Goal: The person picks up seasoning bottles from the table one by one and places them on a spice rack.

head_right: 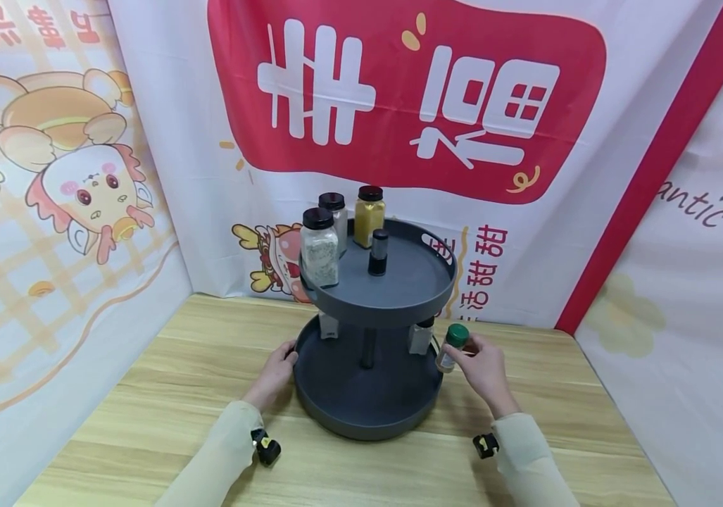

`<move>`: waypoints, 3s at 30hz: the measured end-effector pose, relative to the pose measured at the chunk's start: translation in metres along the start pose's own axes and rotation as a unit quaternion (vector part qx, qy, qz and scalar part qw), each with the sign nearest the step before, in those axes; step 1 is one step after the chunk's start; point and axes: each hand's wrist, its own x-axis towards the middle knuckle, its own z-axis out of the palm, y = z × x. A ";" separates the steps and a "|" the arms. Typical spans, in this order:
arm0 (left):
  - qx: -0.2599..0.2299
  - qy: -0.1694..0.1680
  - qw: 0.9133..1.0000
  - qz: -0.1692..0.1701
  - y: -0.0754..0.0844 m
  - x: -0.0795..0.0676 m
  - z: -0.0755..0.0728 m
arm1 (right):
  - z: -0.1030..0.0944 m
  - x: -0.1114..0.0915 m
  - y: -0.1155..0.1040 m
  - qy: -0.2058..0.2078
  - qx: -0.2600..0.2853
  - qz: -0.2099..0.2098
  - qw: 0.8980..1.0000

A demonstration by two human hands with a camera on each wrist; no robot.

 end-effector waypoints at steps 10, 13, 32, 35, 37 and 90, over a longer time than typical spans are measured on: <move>-0.011 -0.012 1.000 0.013 0.001 -0.007 0.000 | 0.014 0.000 0.001 0.005 0.029 -0.011 1.000; -0.016 -0.015 1.000 0.013 0.002 -0.011 -0.001 | 0.017 0.000 0.002 0.004 0.025 -0.008 1.000; -0.021 -0.009 0.999 0.025 -0.003 -0.020 0.002 | 0.026 -0.003 0.005 -0.025 0.025 -0.020 0.999; -0.024 -0.006 1.000 0.015 -0.003 -0.020 0.002 | 0.028 -0.002 0.005 -0.030 0.025 -0.021 0.999; -0.027 -0.006 1.000 0.010 -0.003 -0.020 0.001 | 0.029 -0.002 0.006 -0.035 0.028 -0.019 0.999; -0.046 -0.018 0.999 -0.001 -0.001 -0.027 0.001 | 0.039 -0.005 0.023 -0.065 0.009 0.008 0.998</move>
